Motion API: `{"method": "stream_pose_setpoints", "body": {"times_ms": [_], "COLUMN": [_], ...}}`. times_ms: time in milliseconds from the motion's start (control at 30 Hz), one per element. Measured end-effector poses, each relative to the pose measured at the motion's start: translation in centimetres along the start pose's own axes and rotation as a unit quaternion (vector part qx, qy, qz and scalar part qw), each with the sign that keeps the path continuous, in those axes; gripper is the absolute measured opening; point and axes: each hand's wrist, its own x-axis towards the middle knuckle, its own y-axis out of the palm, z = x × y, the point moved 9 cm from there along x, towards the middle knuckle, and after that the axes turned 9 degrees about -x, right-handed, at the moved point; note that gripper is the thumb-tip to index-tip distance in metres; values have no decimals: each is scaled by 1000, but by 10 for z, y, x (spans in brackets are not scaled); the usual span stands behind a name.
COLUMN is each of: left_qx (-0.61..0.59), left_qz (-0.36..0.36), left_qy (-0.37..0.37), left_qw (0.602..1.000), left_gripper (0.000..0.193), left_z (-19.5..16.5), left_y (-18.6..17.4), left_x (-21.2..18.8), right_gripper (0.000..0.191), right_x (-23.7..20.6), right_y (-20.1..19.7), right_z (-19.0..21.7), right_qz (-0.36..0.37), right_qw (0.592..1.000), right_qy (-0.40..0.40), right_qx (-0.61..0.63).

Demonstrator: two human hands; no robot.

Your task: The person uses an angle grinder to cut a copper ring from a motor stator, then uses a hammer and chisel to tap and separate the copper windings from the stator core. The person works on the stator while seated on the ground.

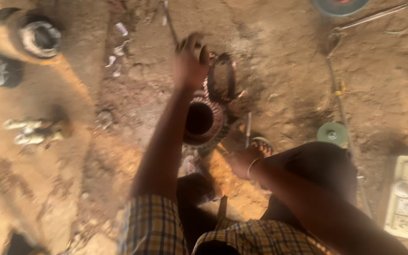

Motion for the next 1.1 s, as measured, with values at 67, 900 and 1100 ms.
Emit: {"method": "stream_pose_setpoints", "body": {"times_ms": [67,900,1100], "left_qx": [108,294,274], "left_qz": [78,201,176], "left_qy": [23,-176,-442], "left_qw": [991,918,836], "left_gripper": [35,37,43], "left_z": [-10,137,203], "left_y": [42,-1,-20], "left_x": [42,-85,-194], "right_gripper": [26,29,33], "right_x": [-3,-13,-7], "right_y": [5,-13,-14], "right_z": [4,33,38], "right_qz": [-25,-81,-17], "right_qw": [1000,994,998], "right_qy": [0,-67,-59], "right_qx": [2,5,-15]}}
